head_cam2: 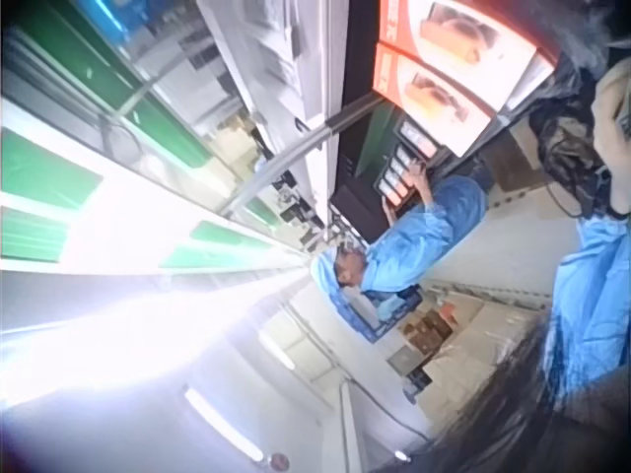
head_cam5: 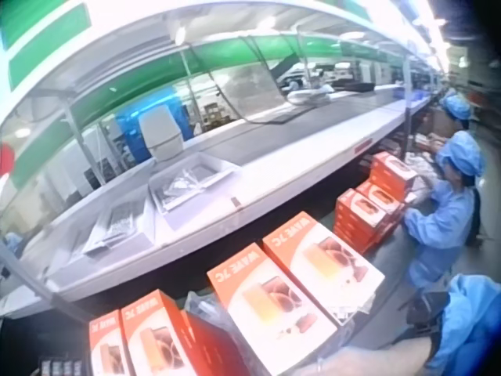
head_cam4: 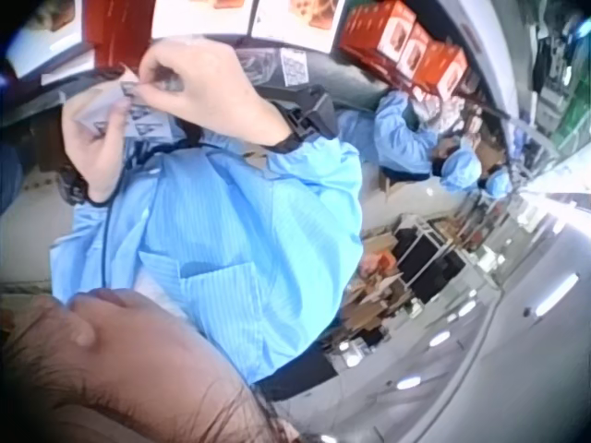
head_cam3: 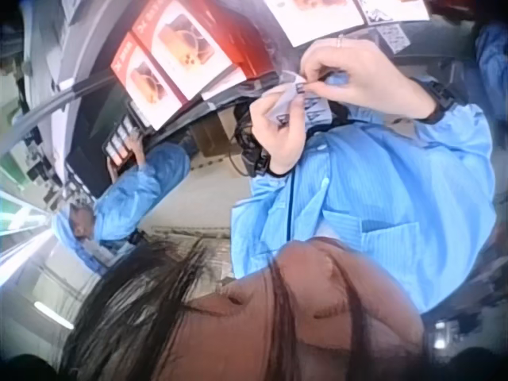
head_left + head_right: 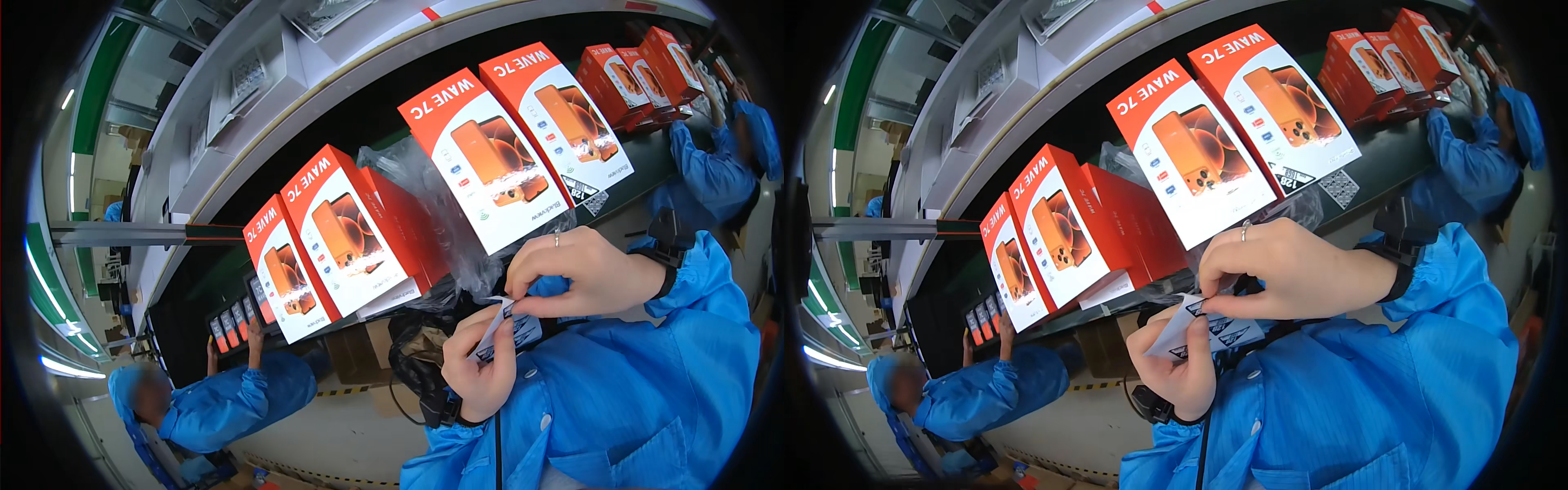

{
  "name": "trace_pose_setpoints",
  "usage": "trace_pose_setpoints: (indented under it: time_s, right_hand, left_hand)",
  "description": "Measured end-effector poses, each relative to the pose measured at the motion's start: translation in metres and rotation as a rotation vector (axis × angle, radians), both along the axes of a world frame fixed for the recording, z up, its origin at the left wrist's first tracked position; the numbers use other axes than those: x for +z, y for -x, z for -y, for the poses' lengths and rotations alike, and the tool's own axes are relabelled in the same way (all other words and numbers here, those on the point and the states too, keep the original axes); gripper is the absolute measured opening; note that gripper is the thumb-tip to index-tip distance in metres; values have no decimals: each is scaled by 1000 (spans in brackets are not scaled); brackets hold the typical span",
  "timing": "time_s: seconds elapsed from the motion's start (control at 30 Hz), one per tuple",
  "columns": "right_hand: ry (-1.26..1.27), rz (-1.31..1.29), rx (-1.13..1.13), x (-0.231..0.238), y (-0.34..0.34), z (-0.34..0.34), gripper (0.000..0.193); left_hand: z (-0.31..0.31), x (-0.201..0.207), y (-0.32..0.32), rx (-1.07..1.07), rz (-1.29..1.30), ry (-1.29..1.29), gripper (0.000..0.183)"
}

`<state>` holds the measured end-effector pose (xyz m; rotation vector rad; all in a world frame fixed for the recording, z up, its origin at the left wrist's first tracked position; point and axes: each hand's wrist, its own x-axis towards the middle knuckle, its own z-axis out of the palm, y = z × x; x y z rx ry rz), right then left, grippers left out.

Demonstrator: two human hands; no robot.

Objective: Labeling and packaging electronic device boxes on a production line.

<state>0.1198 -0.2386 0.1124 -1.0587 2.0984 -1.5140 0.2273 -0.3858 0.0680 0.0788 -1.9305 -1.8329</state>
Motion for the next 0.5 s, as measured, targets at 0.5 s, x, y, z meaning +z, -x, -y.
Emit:
trace_pose_setpoints:
  time_s: [0.5]
  right_hand:
    - [-130, -432, -84, -12, -21, 29, 14]
  left_hand:
    - [31, 0, 0, 21, 31, 425, 20]
